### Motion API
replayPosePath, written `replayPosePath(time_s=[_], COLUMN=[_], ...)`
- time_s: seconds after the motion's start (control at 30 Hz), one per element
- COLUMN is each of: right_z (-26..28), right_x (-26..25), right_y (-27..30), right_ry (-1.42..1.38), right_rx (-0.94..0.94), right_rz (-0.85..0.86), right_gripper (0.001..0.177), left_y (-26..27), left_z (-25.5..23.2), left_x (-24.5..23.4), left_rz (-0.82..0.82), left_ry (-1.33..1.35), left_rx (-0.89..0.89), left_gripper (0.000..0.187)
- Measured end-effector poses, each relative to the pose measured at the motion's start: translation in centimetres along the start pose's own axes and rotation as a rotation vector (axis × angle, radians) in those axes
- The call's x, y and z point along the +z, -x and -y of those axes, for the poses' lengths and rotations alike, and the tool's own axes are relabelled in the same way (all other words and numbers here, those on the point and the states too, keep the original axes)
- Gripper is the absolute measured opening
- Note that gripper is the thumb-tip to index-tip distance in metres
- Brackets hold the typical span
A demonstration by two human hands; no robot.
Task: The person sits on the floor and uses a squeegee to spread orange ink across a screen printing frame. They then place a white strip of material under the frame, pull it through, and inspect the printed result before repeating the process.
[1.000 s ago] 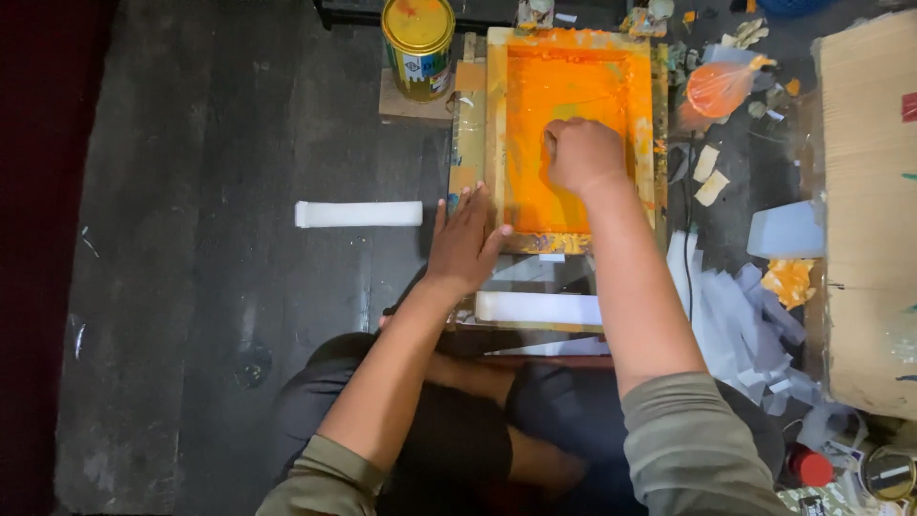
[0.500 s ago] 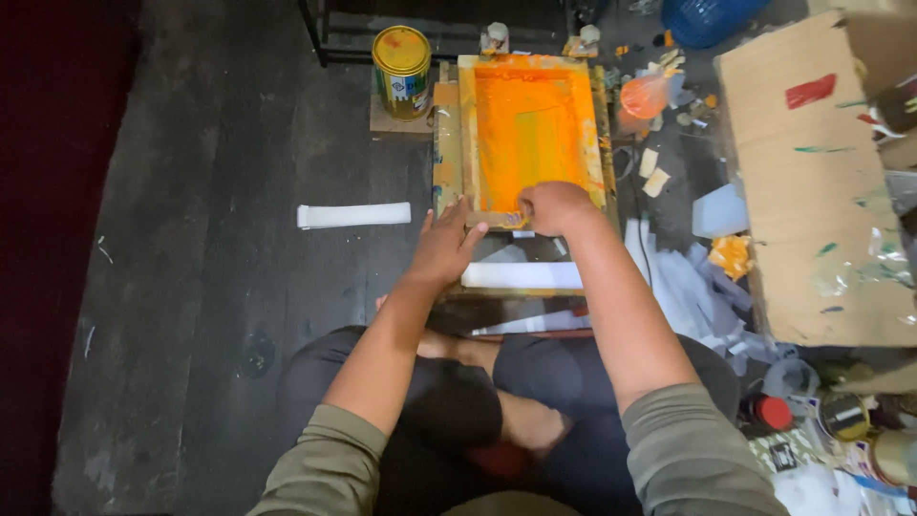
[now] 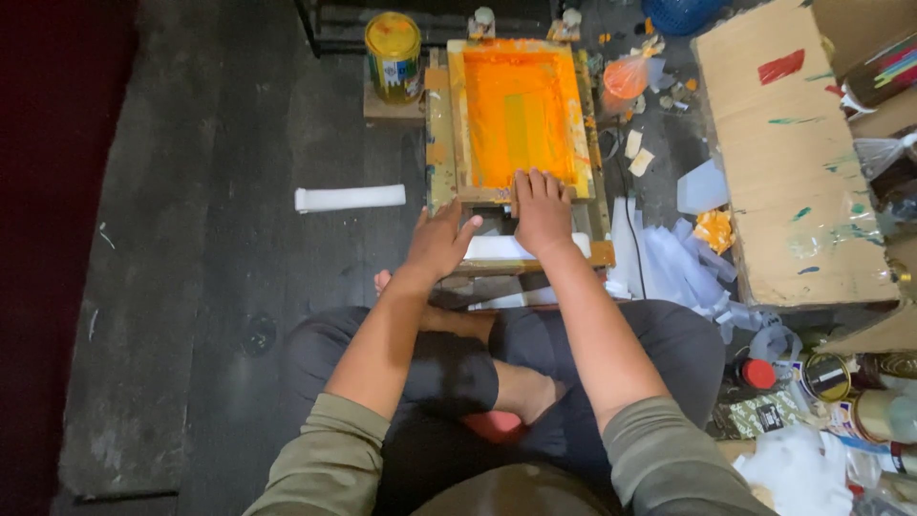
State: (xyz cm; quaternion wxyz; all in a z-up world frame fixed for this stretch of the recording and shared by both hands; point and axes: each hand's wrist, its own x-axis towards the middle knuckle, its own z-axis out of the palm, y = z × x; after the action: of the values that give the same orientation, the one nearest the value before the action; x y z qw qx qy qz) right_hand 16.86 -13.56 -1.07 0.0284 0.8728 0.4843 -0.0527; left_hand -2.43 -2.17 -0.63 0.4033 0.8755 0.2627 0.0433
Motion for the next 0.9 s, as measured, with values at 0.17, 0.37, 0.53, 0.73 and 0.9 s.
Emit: replayPosePath(time_s=[0.17,0.37,0.53,0.73,0.9], right_z=[0.0,-2.2,-4.4,-4.7,-4.2], right_x=[-0.2,1.9,1.8,-2.9,0.8], right_y=[0.1,-2.4,-7.8,-15.6,-18.4], right_ry=[-0.002,0.102,0.094,0.114,0.069], right_rx=[-0.004,-0.076,-0.043,-0.054,-0.108], right_rz=[-0.005,-0.118,-0.029,-0.072,-0.197], right_gripper=[0.085,0.083,0.074,0.036,0.022], left_y=[-0.2,-2.4,-4.9,-8.8,-8.9], left_z=[0.0,1.4,1.5,3.1,3.2], left_x=[-0.3,0.7,0.2,0.1,-0.4], left_rz=[-0.012,-0.053,-0.112,-0.127,-0.119], left_ry=[0.056,0.005,0.06,0.041,0.067], left_rx=[0.019,0.029,0.042,0.024,0.038], left_gripper=[0.088,0.088,0.082,0.084,0.081])
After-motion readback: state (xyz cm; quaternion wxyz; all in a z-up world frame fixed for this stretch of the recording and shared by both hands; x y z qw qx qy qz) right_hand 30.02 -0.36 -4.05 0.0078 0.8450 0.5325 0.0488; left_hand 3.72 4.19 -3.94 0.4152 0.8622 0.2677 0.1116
